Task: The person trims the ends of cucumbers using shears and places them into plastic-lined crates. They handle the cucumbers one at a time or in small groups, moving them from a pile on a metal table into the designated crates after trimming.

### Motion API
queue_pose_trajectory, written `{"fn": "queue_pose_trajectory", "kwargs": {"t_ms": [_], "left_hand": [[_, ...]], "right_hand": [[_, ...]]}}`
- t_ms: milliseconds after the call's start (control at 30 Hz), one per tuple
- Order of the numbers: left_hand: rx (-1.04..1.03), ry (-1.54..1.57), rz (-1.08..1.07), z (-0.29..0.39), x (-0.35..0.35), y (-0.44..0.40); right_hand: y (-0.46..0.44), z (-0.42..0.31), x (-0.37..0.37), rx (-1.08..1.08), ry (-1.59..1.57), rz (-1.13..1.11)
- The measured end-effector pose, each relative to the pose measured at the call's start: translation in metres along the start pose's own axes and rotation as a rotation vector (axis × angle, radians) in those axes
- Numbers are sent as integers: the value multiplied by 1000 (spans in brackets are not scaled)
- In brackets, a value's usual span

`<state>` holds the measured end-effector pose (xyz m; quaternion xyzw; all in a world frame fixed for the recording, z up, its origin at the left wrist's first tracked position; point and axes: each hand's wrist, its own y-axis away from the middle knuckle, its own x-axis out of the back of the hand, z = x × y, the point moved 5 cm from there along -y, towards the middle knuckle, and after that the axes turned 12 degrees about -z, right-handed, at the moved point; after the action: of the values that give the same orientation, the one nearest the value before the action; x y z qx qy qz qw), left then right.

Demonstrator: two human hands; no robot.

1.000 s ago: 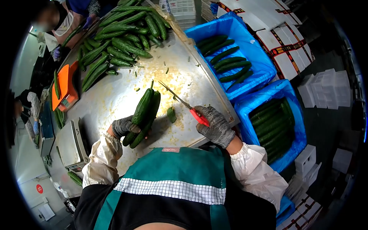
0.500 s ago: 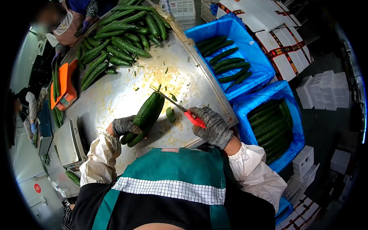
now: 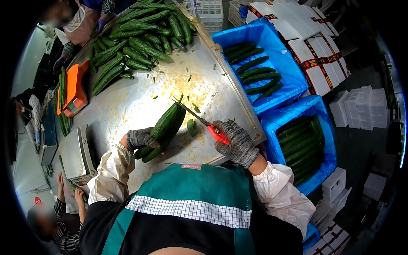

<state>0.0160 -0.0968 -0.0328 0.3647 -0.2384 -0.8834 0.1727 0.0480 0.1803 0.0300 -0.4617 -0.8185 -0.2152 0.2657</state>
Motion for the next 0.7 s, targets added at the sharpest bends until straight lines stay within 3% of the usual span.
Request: {"fn": "queue_pose_trajectory", "kwargs": {"t_ms": [333,467,600,700], "left_hand": [[-25,20,15,0,-2,1],[96,-213,133,19,-10,11],[82,-2,109,12,-8,11],[9,-356,146,16,11,14]], "right_hand": [[-2,1,0,-21,-224,-96],[-4,-7,6,148,59,43],[-7,0,-2,99,98,22],[-7,7,-8,4,10,33]]}}
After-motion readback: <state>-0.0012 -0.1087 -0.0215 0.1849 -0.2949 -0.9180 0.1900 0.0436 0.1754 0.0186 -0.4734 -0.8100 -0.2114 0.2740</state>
